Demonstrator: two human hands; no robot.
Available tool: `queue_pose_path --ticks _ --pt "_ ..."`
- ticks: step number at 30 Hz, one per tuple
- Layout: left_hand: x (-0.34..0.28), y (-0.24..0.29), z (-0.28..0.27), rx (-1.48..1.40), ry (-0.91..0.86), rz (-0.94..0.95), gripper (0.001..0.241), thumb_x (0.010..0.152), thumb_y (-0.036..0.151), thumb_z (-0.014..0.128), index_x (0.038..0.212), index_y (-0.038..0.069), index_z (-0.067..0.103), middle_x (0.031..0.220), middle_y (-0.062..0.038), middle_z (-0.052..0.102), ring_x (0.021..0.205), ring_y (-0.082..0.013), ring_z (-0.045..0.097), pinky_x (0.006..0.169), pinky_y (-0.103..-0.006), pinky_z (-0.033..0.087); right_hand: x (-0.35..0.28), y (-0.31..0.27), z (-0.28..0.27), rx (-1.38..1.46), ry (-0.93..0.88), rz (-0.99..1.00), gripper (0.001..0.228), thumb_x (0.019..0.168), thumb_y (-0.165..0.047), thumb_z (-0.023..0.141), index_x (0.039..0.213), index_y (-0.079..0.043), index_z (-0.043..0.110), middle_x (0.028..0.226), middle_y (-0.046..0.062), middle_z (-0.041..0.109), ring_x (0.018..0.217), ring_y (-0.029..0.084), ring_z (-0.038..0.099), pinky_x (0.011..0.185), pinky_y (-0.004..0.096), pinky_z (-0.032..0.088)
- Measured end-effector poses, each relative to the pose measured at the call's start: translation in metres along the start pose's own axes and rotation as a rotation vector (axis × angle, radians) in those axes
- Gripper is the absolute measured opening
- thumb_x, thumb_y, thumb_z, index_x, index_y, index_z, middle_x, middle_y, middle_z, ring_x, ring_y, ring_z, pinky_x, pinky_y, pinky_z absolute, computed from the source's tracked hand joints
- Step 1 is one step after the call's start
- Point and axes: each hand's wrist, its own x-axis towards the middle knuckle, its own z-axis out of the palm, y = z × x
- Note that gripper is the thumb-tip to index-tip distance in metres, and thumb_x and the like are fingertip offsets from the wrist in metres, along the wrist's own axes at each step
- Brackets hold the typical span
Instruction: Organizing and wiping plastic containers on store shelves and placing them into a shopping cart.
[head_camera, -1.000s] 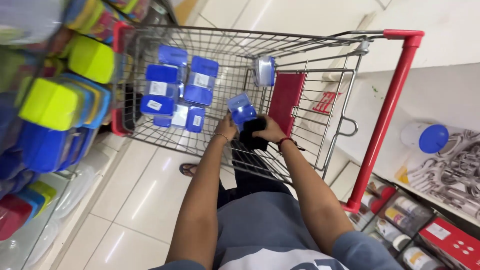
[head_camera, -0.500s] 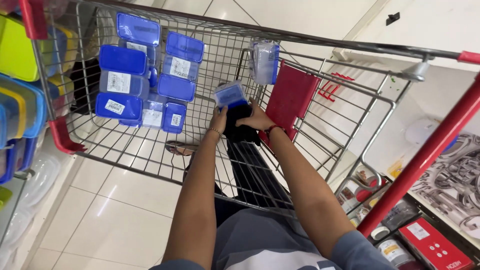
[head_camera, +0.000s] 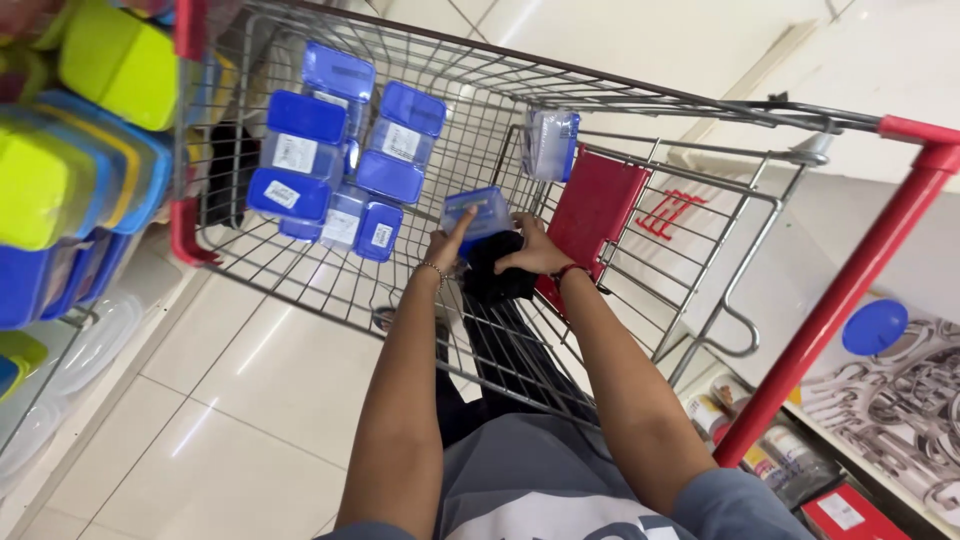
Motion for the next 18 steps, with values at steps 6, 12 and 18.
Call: queue_pose_path --ticks 6,12,18 --pt "-0.112 0.067 -0.018 0.059 0.029 0.249 0.104 0.057 0.077 0.074 0.134 0.009 0.064 0.132 -0.014 0.066 0.125 -0.0302 0.063 0.101 -0.0377 0.05 -0.047 -0.071 -0.014 -0.138 0.123 -0.175 0.111 0.052 -0.026 0.091 0.145 0.001 0.037 0.139 0.026 0.042 0.135 0.041 0.044 0.112 0.042 0.044" --pt "-0.192 0.091 -0.054 0.124 0.274 0.443 0.149 0.05 0.074 0.086 0.151 -0.014 0.021 0.142 -0.03 0.054 0.13 -0.0352 0.06 0.109 -0.0357 0.048 -0.105 -0.137 -0.021 -0.273 0.357 -0.527 0.103 0.054 -0.024 0.092 0.141 0.0 0.043 0.137 0.024 0.046 0.129 0.043 0.052 0.108 0.045 0.047" --pt "-0.28 0.11 -0.1 0.148 0.376 0.564 0.151 0.057 0.076 0.089 0.151 -0.018 0.017 0.147 -0.037 0.042 0.136 -0.039 0.048 0.111 -0.0378 0.042 -0.229 -0.28 -0.003 -0.431 0.517 -0.627 0.091 0.054 -0.019 0.083 0.137 -0.007 0.048 0.135 0.017 0.049 0.11 0.042 0.063 0.089 0.046 0.056"
